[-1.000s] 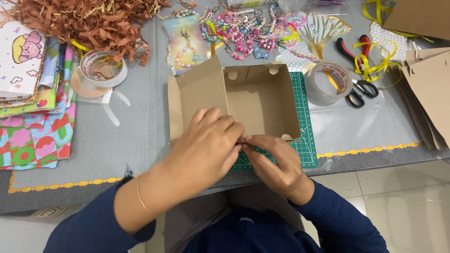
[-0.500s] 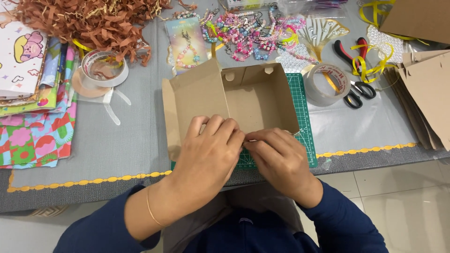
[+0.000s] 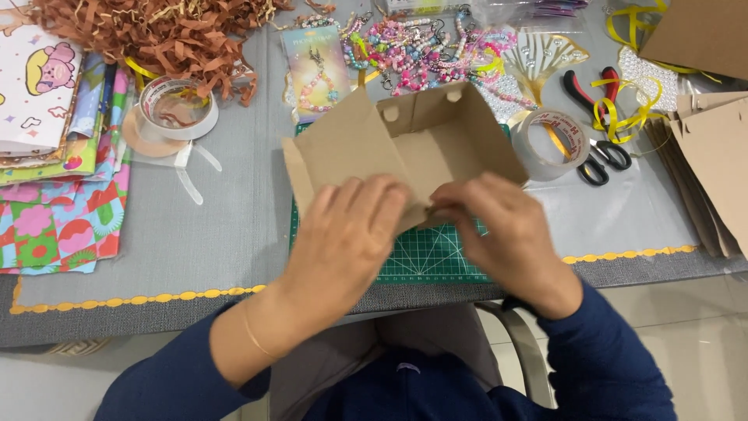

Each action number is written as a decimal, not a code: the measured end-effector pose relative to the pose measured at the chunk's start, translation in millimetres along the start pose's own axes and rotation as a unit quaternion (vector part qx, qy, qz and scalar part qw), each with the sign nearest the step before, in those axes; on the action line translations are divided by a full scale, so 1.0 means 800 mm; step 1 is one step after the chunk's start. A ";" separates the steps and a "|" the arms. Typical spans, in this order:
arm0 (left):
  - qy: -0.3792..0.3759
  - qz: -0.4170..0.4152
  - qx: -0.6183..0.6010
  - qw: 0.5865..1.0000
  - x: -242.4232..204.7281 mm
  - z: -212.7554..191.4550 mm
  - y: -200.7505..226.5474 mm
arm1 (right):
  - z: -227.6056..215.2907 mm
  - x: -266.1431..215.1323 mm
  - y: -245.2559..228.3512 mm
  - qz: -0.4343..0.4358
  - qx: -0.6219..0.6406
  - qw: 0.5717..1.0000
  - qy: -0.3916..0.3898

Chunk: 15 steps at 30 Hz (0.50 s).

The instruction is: Folding a cardboard gift box and filling it with shredded paper filler.

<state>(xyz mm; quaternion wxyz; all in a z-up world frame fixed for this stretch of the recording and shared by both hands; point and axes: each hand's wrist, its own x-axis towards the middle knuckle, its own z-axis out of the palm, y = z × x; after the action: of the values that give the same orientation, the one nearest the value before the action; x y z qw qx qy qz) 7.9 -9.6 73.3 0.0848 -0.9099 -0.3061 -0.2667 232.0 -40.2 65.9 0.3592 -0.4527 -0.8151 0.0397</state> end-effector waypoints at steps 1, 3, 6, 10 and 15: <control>-0.012 -0.008 0.012 1.000 -0.002 0.001 -0.006 | -0.006 0.003 0.008 0.000 -0.016 1.000 0.015; -0.029 -0.018 0.026 0.999 -0.010 0.003 -0.028 | -0.019 0.009 0.019 -0.018 -0.029 0.999 0.022; -0.041 -0.005 0.055 0.998 -0.014 0.001 -0.062 | -0.028 0.016 0.044 -0.050 -0.041 0.997 0.029; 0.014 0.072 -0.025 0.997 -0.001 -0.003 -0.103 | -0.018 0.024 0.083 -0.068 0.004 0.997 0.033; 0.014 0.108 -0.125 0.986 0.013 -0.001 -0.120 | -0.011 0.027 0.107 -0.041 -0.004 0.998 -0.054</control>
<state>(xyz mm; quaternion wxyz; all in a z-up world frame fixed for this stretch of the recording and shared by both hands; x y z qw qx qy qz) -43.4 71.8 78.7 0.0031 -0.9374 -0.1694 -0.3043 290.8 24.2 51.4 0.3143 -0.4172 -0.8515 0.0465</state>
